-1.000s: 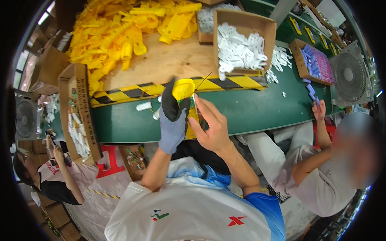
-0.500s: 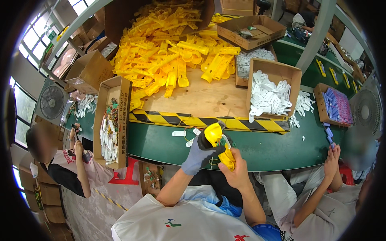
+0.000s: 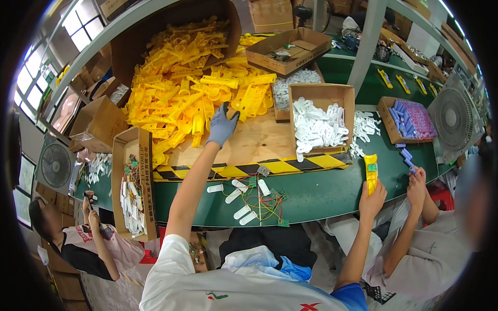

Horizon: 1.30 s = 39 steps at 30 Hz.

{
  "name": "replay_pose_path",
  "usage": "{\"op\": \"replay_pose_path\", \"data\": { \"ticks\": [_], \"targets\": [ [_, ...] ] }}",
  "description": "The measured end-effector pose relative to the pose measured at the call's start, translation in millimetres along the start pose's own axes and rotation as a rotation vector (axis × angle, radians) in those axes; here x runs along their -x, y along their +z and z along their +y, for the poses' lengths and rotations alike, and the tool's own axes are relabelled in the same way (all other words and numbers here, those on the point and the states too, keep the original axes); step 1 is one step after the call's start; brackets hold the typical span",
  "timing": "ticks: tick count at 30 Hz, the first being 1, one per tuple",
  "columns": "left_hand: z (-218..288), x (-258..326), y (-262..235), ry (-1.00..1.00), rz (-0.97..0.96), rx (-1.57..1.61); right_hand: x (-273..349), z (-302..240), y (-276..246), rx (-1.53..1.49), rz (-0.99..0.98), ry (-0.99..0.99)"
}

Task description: Assemble electronic circuit boards and wiring into yellow plastic housings at an industrial workstation.

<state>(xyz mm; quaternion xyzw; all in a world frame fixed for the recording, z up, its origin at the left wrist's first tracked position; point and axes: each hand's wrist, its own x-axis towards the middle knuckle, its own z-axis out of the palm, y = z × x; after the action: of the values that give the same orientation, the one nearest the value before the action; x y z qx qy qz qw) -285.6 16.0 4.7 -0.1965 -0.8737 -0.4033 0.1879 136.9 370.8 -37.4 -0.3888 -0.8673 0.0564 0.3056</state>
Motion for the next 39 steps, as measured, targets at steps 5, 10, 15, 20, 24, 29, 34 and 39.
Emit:
{"op": "replay_pose_path", "data": {
  "ticks": [5, 10, 15, 20, 24, 29, 34, 39],
  "targets": [
    [-35, -20, 44, -0.093, -0.07, -0.105, -12, -19, 4, -0.02, 0.115, -0.047],
    [2, 8, -40, 0.17, 0.207, 0.014, 23, -100, -10, -0.483, 0.054, -0.184],
    [43, 90, -132, 0.039, 0.274, 0.356, 38, -178, -7, -0.77, -0.344, -0.278],
    [27, 206, -215, -0.092, 0.003, 0.696, 15, -229, 7, -0.885, -0.548, -0.266],
    [51, 305, -196, -0.388, -0.296, 0.868, 10, -265, 13, -0.752, -0.698, -0.657],
    [79, 366, -141, -0.534, -0.607, 1.776, 5, -276, 40, -0.601, -0.74, -0.89],
    [112, 371, -153, -0.775, -0.608, 1.651, -19, -290, 10, -0.782, -0.466, -0.861],
    [113, 385, -139, -0.991, -0.925, 1.436, -40, -294, -9, -0.923, -0.101, -0.645]
  ]
}}
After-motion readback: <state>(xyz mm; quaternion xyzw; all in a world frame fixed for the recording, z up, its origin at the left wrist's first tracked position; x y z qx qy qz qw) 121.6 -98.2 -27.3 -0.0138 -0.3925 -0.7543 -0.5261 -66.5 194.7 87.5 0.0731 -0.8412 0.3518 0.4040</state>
